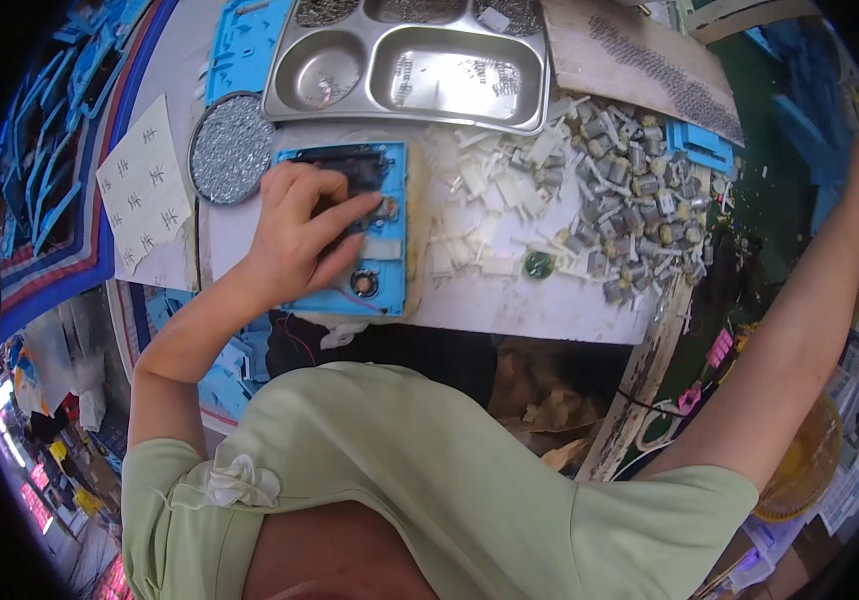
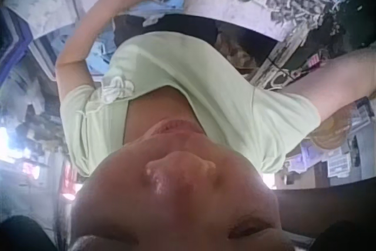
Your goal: Soldering components and assembling the plastic casing for an electronic toy or device.
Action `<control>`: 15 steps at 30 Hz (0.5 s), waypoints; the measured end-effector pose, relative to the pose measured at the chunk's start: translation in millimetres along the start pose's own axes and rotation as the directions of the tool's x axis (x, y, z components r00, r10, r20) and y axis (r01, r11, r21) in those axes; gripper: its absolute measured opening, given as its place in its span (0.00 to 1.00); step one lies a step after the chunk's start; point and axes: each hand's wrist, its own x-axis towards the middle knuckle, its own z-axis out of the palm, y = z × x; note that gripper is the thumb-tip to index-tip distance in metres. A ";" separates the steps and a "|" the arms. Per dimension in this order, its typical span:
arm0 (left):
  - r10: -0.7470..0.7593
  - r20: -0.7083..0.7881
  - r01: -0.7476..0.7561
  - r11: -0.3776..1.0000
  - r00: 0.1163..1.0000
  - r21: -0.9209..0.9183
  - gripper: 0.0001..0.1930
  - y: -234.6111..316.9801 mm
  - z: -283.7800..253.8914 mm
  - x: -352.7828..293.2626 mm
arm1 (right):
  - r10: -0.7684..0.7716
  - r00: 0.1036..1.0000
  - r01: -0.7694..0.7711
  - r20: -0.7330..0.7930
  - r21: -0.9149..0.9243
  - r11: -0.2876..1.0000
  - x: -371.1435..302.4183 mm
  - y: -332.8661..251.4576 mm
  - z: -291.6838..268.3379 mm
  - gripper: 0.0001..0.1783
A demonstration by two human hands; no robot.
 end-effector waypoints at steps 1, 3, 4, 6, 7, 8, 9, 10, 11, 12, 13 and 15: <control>0.035 -0.044 -0.037 0.998 0.998 -0.050 0.23 -4.4 5.6 4.3 | -0.039 0.999 0.037 0.038 0.051 0.998 15.5 33.6 1.2 0.27; 0.003 -0.070 -0.005 1.000 0.998 -0.031 0.20 -3.2 5.2 0.2 | -0.121 0.964 0.115 0.236 0.039 0.993 -13.5 7.4 8.8 0.24; 0.007 -0.096 -0.011 0.999 0.995 -0.034 0.20 -3.8 9.5 -1.0 | -0.181 0.949 0.198 0.258 -0.041 0.979 -40.5 -7.7 8.1 0.25; -0.066 -0.101 0.062 0.997 0.993 -0.044 0.18 1.1 7.9 -3.6 | -0.045 0.892 -0.070 0.450 0.235 0.970 -72.9 -41.5 2.0 0.22; -0.091 -0.111 0.087 0.995 0.990 -0.040 0.18 3.9 5.3 -6.8 | 0.026 0.826 -0.244 0.563 0.315 0.917 -103.0 -83.2 -16.8 0.24; -0.099 -0.104 0.094 0.994 0.990 -0.053 0.18 6.5 4.8 -3.9 | 0.000 0.832 -0.154 0.555 0.230 0.961 -113.6 -86.1 -19.2 0.29; -0.077 -0.118 0.066 0.994 0.990 -0.090 0.17 7.8 10.2 0.8 | -0.032 0.822 -0.111 0.568 0.215 0.970 -110.8 -50.3 11.0 0.31; -0.085 -0.124 0.074 0.993 0.989 -0.089 0.17 8.3 10.5 0.6 | -0.102 0.776 -0.019 0.622 0.184 0.983 -119.6 -52.2 25.8 0.37; -0.101 -0.124 0.091 0.992 0.987 -0.085 0.17 9.2 9.7 -0.4 | -0.172 0.713 0.080 0.680 0.166 0.983 -129.9 -61.5 37.4 0.44; -0.111 -0.115 0.100 0.990 0.987 -0.095 0.17 9.9 9.5 -0.4 | -0.083 0.675 0.057 0.733 0.060 0.997 -140.8 -61.6 49.9 0.49; -0.113 -0.112 0.104 0.991 0.987 -0.081 0.17 10.0 6.3 -1.5 | -0.007 0.633 0.043 0.774 -0.027 0.999 -153.5 -78.7 49.6 0.54; -0.119 -0.106 0.112 0.991 0.987 -0.068 0.18 11.7 3.2 -2.0 | -0.014 0.672 0.090 0.741 -0.063 0.994 -177.9 -83.5 42.7 0.52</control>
